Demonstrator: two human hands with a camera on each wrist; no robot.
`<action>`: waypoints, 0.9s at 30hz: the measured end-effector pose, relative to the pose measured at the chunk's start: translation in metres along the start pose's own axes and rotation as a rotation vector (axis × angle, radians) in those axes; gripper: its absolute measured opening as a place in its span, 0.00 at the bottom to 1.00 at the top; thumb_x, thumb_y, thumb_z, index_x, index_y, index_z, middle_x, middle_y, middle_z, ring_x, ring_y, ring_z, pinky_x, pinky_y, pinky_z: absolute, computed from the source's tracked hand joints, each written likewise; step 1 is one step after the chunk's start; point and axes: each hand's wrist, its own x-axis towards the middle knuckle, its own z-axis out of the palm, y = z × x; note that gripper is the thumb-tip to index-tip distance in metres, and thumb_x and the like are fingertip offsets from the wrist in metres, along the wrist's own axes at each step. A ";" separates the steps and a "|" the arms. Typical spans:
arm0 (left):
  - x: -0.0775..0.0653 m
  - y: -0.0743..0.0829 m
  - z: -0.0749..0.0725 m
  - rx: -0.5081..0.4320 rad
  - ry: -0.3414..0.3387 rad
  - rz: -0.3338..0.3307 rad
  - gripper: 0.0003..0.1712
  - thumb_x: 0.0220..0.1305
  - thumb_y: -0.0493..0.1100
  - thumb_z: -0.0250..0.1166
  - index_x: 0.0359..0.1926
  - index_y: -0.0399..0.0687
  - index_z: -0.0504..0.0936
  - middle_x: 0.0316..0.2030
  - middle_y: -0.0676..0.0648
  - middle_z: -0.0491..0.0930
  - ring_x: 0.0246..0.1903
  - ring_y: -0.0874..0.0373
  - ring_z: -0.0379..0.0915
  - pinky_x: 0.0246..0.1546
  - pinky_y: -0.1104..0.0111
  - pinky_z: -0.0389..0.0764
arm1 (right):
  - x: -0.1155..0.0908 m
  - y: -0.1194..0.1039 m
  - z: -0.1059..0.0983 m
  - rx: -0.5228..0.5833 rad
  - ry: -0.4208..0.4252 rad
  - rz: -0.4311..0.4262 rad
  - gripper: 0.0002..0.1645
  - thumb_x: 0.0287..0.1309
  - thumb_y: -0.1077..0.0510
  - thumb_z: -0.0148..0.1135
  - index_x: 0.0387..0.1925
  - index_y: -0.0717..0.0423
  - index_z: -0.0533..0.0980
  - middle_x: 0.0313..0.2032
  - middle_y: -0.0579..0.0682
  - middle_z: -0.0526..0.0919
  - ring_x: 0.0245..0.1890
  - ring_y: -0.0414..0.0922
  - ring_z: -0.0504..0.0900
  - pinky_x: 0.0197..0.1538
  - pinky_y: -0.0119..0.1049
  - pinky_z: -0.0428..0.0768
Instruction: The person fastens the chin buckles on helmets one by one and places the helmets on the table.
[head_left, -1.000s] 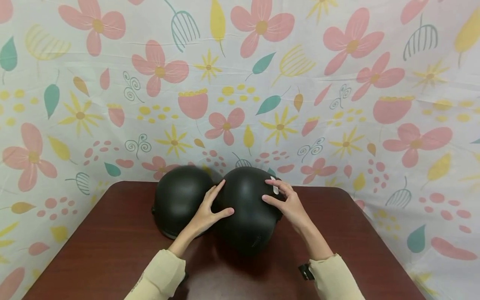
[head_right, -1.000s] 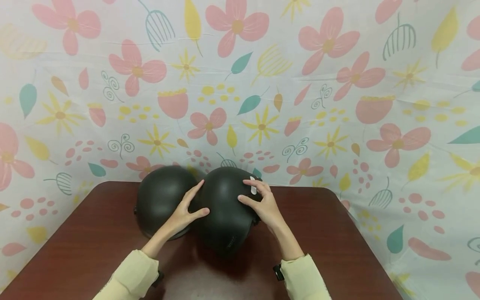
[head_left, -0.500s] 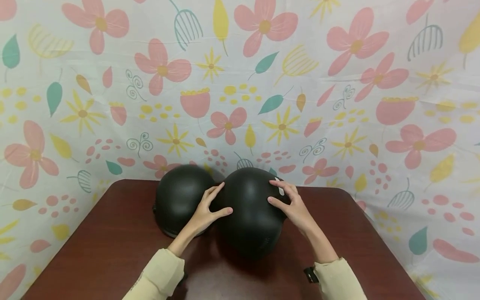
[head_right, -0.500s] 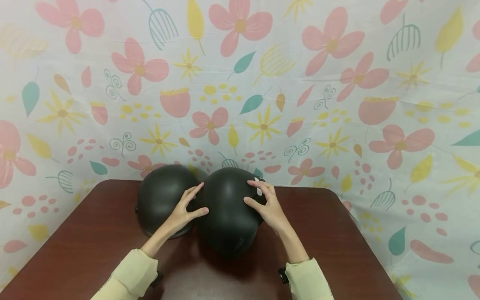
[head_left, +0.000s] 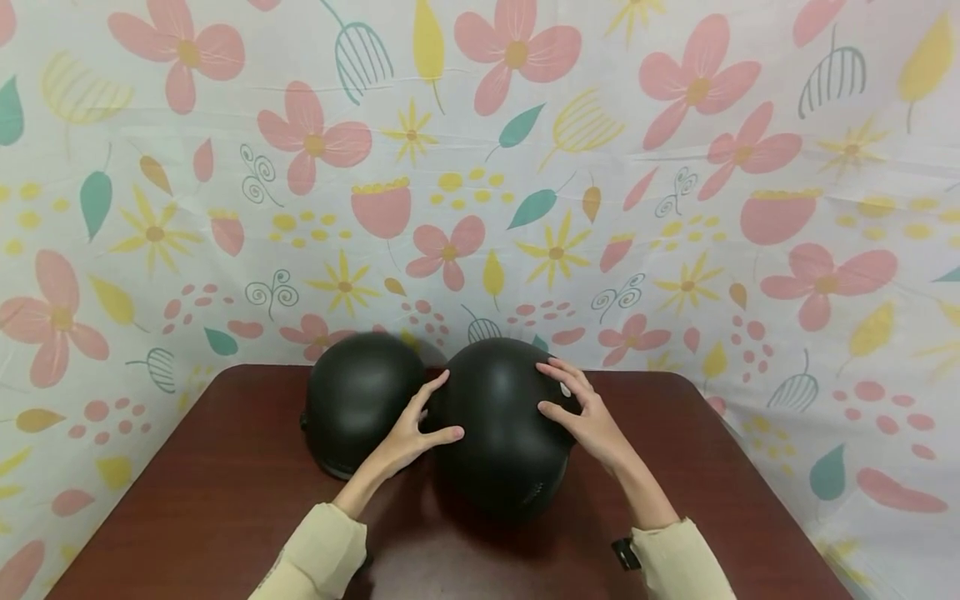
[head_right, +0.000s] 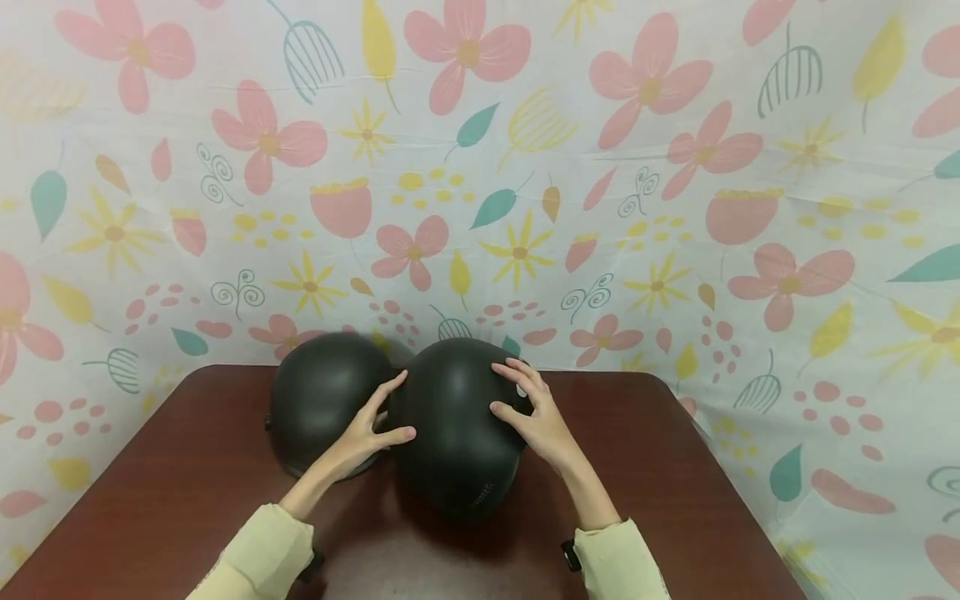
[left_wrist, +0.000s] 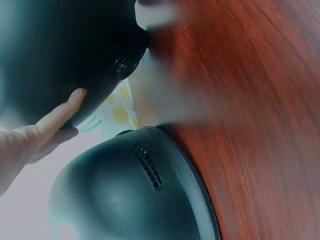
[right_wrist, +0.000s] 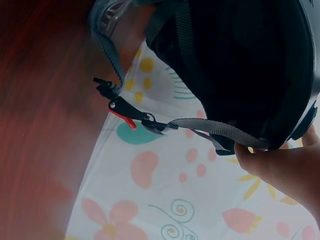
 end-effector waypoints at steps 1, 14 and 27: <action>0.000 -0.001 0.000 -0.008 -0.008 0.001 0.50 0.61 0.49 0.69 0.77 0.66 0.48 0.78 0.47 0.41 0.77 0.42 0.33 0.72 0.38 0.42 | 0.000 0.000 0.000 -0.002 0.003 -0.007 0.32 0.66 0.53 0.60 0.70 0.44 0.66 0.76 0.50 0.52 0.77 0.57 0.44 0.67 0.67 0.60; -0.004 -0.002 0.006 0.043 -0.006 -0.001 0.53 0.58 0.52 0.71 0.76 0.74 0.47 0.78 0.48 0.42 0.76 0.42 0.38 0.72 0.38 0.45 | -0.001 0.002 0.001 -0.030 0.074 -0.021 0.32 0.61 0.55 0.66 0.66 0.49 0.70 0.72 0.52 0.59 0.75 0.56 0.52 0.71 0.64 0.57; -0.009 -0.010 0.010 0.023 0.012 0.036 0.46 0.56 0.45 0.72 0.73 0.64 0.59 0.68 0.41 0.56 0.67 0.42 0.54 0.66 0.40 0.58 | -0.010 0.009 0.004 -0.160 0.092 0.040 0.40 0.59 0.49 0.67 0.71 0.38 0.62 0.68 0.55 0.61 0.67 0.59 0.62 0.62 0.67 0.65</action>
